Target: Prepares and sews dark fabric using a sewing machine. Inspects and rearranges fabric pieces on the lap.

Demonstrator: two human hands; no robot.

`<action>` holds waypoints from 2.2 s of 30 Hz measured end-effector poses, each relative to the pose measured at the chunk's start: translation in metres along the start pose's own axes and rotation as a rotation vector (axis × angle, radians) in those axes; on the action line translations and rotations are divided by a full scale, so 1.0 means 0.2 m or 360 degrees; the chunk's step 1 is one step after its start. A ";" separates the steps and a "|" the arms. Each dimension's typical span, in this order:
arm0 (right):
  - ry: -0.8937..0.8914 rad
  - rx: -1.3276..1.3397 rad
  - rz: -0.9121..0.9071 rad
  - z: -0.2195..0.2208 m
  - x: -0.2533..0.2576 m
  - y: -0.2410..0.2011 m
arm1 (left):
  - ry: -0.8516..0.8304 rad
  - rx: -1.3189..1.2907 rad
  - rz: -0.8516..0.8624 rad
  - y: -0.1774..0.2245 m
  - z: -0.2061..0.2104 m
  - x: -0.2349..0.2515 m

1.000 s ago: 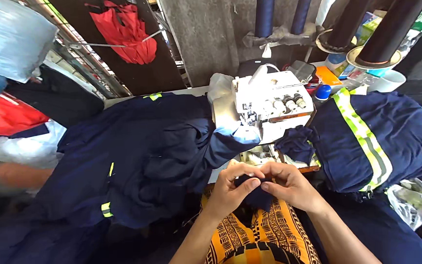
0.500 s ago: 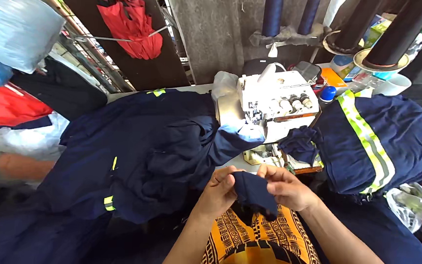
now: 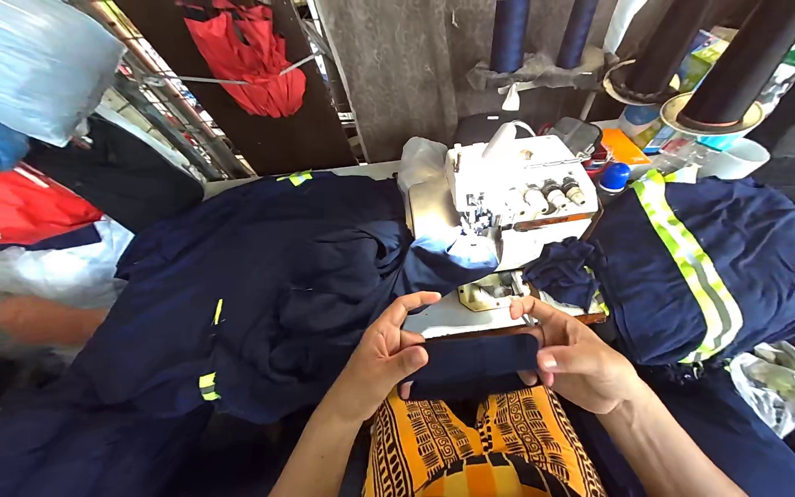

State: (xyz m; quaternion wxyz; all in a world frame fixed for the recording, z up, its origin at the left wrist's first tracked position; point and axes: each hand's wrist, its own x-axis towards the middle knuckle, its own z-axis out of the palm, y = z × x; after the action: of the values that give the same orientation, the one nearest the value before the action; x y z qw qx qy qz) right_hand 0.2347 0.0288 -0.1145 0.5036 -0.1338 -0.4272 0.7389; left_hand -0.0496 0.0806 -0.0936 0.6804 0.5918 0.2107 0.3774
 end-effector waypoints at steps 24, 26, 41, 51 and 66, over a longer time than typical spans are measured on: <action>0.1335 -0.0795 -0.0530 -0.20 0.46 0.23 | 0.0437 0.1799 0.0146 -0.08 -0.09 0.82; 0.1288 -0.0872 -0.0559 -0.24 0.44 0.30 | 0.0469 0.1952 0.0227 -0.12 -0.11 0.79; 0.1171 -0.1199 -0.0869 -0.29 0.42 0.36 | 0.0670 0.2141 0.0235 -0.19 -0.06 0.83; 0.1391 -0.2186 -0.0464 -0.21 0.51 0.18 | 0.0553 0.2191 -0.0174 -0.11 -0.09 1.00; 0.0795 -0.1946 -0.0490 -0.28 0.53 0.02 | -0.0483 0.2089 0.0052 0.14 -0.21 0.91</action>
State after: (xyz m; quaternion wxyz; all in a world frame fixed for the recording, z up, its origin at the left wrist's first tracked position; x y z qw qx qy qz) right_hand 0.2195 0.1475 -0.1260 0.5205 -0.4987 -0.6533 0.2312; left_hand 0.0264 0.2464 -0.0467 0.1959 0.9322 0.2895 0.0941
